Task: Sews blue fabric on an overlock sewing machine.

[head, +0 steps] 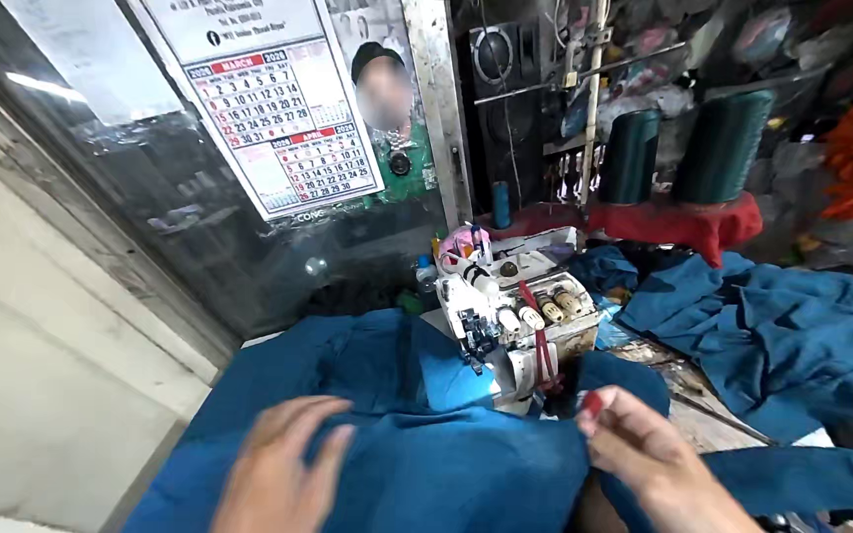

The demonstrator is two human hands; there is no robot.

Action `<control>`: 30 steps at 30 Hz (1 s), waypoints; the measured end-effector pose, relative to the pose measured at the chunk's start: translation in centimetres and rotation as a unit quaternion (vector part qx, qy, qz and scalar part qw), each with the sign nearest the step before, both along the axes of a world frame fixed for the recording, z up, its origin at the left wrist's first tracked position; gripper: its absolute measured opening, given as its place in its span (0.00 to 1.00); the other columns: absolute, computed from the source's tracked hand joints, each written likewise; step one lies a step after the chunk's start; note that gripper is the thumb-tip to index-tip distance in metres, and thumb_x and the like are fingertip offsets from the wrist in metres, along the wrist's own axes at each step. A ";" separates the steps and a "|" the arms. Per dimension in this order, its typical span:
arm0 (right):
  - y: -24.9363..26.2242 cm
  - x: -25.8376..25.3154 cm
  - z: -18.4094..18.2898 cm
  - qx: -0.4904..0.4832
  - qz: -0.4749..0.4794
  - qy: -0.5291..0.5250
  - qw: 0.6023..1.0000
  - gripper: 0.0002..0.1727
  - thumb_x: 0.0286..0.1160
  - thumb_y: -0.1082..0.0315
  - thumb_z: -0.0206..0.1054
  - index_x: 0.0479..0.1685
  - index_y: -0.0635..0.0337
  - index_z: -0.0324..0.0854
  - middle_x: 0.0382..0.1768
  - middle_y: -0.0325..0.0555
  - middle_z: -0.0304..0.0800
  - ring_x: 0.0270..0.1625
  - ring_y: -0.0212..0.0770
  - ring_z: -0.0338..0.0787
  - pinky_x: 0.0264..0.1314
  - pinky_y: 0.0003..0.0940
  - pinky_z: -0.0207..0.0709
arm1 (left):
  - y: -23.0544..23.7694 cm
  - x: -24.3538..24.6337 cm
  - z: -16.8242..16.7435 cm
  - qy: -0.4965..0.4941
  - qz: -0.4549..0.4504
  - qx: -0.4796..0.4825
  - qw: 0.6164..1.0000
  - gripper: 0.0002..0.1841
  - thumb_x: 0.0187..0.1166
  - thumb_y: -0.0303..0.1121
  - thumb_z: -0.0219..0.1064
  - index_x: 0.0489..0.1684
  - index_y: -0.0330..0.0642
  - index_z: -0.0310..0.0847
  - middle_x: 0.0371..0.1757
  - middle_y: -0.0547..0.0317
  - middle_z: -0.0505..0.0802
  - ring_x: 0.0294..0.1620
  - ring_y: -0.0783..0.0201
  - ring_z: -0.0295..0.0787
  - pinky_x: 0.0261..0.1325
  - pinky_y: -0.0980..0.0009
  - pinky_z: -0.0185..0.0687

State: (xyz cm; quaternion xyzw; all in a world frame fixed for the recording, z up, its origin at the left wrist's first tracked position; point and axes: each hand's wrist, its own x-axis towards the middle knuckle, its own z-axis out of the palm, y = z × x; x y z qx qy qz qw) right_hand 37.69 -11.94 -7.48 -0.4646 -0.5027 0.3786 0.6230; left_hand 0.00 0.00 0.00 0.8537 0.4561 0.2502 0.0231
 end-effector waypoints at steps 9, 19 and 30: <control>-1.2 -4.5 0.0 0.060 0.096 -0.077 0.991 0.33 0.75 0.71 0.74 0.80 0.61 0.67 0.62 0.49 0.88 0.47 0.45 0.94 0.45 0.44 0.94 | -0.9 12.8 -4.5 -0.206 -0.317 -0.187 0.907 0.11 0.84 0.43 0.69 0.41 0.45 0.89 0.40 0.65 0.92 0.43 0.70 0.88 0.49 0.68 0.87; -1.1 -5.1 -2.4 0.004 0.159 -0.081 0.984 0.08 0.84 0.71 0.65 0.52 0.66 0.85 0.45 0.46 0.94 0.47 0.39 0.95 0.54 0.39 0.91 | -0.5 8.3 -5.0 -0.235 -0.217 -0.155 0.935 0.10 0.88 0.36 0.62 0.51 0.42 0.87 0.39 0.64 0.92 0.35 0.71 0.88 0.38 0.74 0.88; 2.1 -7.7 -5.1 -0.099 0.053 0.028 0.993 0.22 0.76 0.69 0.74 0.68 0.64 0.78 0.48 0.45 0.97 0.45 0.42 0.97 0.51 0.42 0.94 | 6.7 12.2 -6.5 -0.097 -0.180 -0.076 0.976 0.12 0.80 0.48 0.70 0.43 0.51 0.88 0.42 0.71 0.92 0.45 0.76 0.88 0.52 0.73 0.88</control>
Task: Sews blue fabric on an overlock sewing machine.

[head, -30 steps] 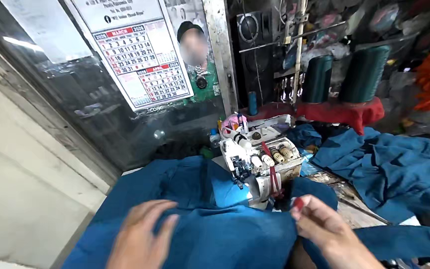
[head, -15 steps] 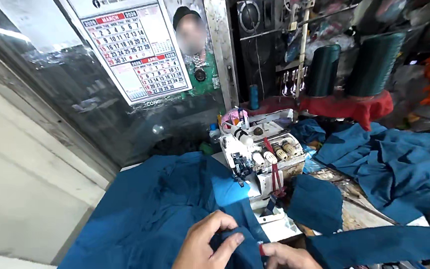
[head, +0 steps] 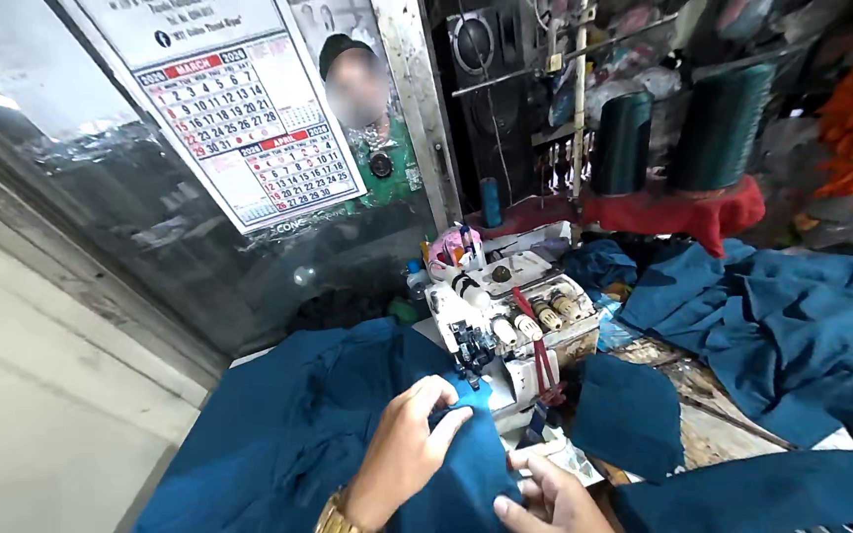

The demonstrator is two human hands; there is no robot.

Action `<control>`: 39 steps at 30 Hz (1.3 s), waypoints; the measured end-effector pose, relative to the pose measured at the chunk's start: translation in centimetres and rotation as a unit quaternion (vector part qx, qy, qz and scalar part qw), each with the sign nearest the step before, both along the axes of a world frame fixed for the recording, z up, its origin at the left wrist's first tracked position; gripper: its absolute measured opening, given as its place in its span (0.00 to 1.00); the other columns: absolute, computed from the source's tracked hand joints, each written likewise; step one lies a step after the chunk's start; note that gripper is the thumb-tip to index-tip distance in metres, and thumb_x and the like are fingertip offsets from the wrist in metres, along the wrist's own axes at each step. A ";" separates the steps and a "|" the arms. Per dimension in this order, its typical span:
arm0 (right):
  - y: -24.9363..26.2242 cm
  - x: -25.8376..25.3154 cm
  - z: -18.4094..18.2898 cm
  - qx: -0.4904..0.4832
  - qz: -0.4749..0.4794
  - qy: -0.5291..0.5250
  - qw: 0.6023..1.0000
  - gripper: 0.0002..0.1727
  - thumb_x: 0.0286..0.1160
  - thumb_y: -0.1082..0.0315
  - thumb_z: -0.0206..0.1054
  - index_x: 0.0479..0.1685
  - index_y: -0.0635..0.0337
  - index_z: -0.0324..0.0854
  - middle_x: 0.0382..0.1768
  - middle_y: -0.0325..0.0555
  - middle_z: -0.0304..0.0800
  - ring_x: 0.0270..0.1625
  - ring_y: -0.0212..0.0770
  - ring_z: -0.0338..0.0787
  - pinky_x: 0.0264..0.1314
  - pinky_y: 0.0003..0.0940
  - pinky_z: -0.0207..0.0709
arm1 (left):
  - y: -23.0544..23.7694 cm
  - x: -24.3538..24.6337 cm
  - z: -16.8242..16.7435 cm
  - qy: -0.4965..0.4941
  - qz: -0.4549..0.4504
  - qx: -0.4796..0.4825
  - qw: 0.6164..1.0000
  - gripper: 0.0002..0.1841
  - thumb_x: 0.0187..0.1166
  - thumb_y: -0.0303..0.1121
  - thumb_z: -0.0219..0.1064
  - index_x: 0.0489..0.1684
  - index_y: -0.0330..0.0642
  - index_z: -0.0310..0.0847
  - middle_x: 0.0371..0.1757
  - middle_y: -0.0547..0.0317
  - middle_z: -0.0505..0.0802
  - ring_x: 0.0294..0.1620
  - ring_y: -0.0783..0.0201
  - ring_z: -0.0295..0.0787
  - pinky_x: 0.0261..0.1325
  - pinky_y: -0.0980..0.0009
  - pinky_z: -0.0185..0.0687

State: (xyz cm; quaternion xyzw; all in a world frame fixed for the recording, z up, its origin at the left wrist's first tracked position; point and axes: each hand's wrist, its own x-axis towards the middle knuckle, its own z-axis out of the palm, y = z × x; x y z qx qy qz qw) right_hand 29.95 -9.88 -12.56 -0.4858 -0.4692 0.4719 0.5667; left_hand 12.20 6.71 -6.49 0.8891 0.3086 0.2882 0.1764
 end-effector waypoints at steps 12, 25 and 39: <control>2.0 1.6 -1.5 0.051 -0.091 -0.277 0.955 0.15 0.74 0.51 0.74 0.44 0.52 0.92 0.43 0.39 0.89 0.42 0.32 0.89 0.42 0.32 0.88 | 0.0 0.3 0.4 0.022 0.021 0.086 0.996 0.13 0.87 0.48 0.62 0.51 0.62 0.94 0.48 0.79 0.93 0.54 0.80 0.86 0.61 0.71 0.82; 2.6 1.8 -0.7 0.037 -0.081 -0.100 0.991 0.16 0.65 0.64 0.82 0.46 0.54 0.82 0.36 0.36 0.93 0.34 0.34 0.94 0.37 0.34 0.92 | 1.4 1.4 -0.9 0.018 -0.005 0.040 0.999 0.10 0.85 0.44 0.65 0.49 0.58 0.93 0.50 0.75 0.93 0.57 0.78 0.87 0.64 0.75 0.85; 2.5 3.0 -0.3 0.014 0.046 -0.026 0.998 0.08 0.81 0.64 0.70 0.47 0.59 0.85 0.35 0.43 0.92 0.36 0.38 0.91 0.42 0.36 0.88 | -2.0 1.9 -1.6 0.081 0.066 0.175 0.979 0.18 0.89 0.37 0.52 0.60 0.57 0.91 0.56 0.65 0.92 0.66 0.62 0.84 0.70 0.58 0.79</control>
